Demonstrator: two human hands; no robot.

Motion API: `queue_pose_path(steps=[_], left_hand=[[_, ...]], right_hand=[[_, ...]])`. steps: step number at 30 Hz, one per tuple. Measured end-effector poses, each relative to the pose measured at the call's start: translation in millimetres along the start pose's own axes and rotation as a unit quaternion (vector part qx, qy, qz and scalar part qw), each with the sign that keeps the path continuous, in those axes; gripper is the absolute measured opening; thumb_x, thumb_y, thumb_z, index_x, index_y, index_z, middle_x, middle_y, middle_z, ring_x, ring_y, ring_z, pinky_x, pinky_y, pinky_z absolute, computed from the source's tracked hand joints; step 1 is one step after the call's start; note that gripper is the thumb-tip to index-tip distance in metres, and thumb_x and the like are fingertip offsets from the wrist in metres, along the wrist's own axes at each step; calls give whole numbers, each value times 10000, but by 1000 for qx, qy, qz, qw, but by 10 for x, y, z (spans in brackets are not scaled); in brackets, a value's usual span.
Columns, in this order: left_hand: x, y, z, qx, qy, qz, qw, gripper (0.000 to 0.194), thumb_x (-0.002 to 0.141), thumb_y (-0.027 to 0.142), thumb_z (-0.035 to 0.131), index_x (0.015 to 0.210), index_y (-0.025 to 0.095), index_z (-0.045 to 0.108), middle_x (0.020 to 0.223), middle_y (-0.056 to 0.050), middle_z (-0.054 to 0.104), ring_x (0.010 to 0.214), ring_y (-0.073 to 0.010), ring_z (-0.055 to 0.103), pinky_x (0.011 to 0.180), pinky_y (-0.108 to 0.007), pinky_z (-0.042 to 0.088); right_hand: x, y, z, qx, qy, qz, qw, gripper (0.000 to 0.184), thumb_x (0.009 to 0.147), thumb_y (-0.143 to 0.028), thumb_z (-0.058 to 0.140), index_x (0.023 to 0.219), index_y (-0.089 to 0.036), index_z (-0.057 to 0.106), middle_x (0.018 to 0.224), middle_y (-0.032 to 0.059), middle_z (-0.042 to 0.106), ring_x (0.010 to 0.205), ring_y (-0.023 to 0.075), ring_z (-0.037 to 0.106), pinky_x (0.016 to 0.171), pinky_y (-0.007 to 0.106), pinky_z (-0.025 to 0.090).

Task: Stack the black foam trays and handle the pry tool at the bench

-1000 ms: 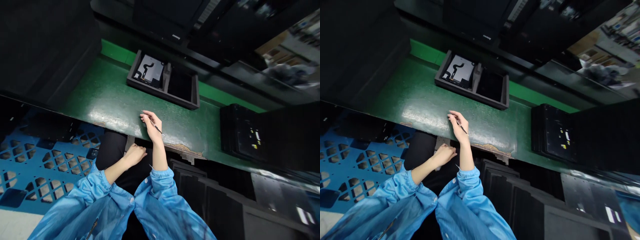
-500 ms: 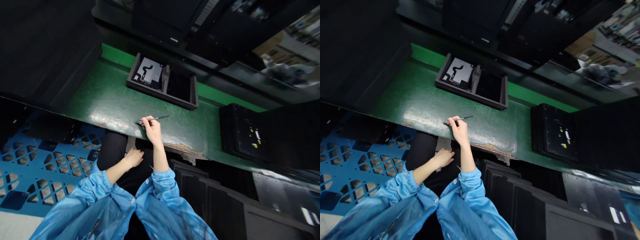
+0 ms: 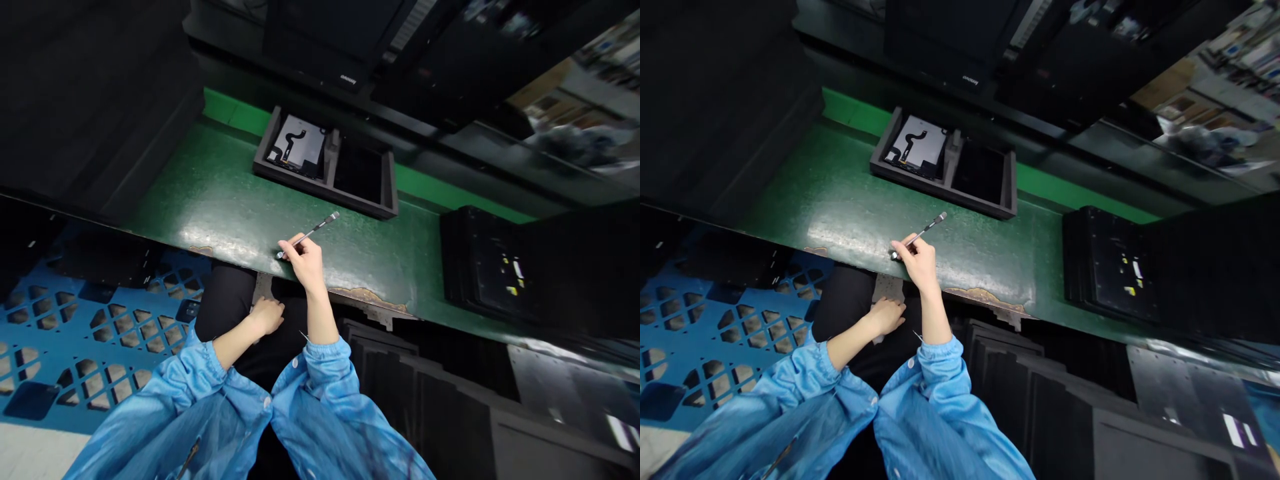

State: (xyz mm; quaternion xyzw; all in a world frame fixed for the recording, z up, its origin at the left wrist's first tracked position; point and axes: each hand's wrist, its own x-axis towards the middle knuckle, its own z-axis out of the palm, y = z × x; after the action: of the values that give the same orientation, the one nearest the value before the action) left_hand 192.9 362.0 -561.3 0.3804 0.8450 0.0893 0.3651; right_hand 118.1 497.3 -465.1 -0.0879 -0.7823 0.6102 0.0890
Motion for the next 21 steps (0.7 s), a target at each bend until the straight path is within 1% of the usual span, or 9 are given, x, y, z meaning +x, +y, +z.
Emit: queue_pose_path(steps=[3,7,12,14,16,18,21], left_hand=[[-6,3,-12,3,-6,-3,1000,394,1082,350,586,1378,121,707,1364,-206,768,1294,-373,727,1168,-515,484],[-18,9,-26,6,-10,-1,1000,402,1086,351,570,1381,111,702,1382,-207,761,1299,-377,720,1164,-518,484],[-29,12,-40,7,-12,-1,1000,418,1086,355,560,1393,104,694,1400,-203,753,1303,-379,715,1163,-520,481],[-28,11,-39,8,-12,-1,1000,423,1086,354,559,1399,101,690,1400,-204,753,1304,-380,713,1162,-519,482],[-25,11,-35,9,-12,-2,1000,417,1086,357,558,1393,108,693,1392,-205,755,1307,-378,711,1161,-518,481],[-22,11,-27,10,-11,-3,1000,402,1084,357,562,1385,127,697,1390,-202,757,1311,-374,709,1161,-514,478],[-16,15,-11,10,-10,-3,1000,390,1083,354,566,1379,137,699,1378,-200,762,1303,-369,714,1159,-507,474]], right_hand=[[-8,25,3,-26,2,-2,1000,495,855,-584,893,708,-222,590,613,-46,597,588,129,525,608,275,387],[-10,63,-3,-34,9,-19,999,577,868,-584,882,670,-232,470,614,-71,498,591,111,432,608,273,344],[-8,75,4,-20,-4,-20,1000,618,832,-567,919,676,-239,418,615,-85,424,597,108,404,607,271,328],[-7,58,9,-20,-4,-25,999,629,840,-570,908,673,-240,400,622,-84,406,602,107,398,609,270,327],[-3,31,10,-29,4,-28,999,623,869,-580,877,668,-238,395,620,-81,403,600,104,398,610,267,331],[9,0,9,-31,4,-14,999,596,917,-611,820,670,-237,428,590,-77,434,572,105,428,602,264,353],[56,-37,12,-13,-18,26,999,554,975,-682,726,710,-240,524,559,-56,542,525,125,543,573,262,416]])
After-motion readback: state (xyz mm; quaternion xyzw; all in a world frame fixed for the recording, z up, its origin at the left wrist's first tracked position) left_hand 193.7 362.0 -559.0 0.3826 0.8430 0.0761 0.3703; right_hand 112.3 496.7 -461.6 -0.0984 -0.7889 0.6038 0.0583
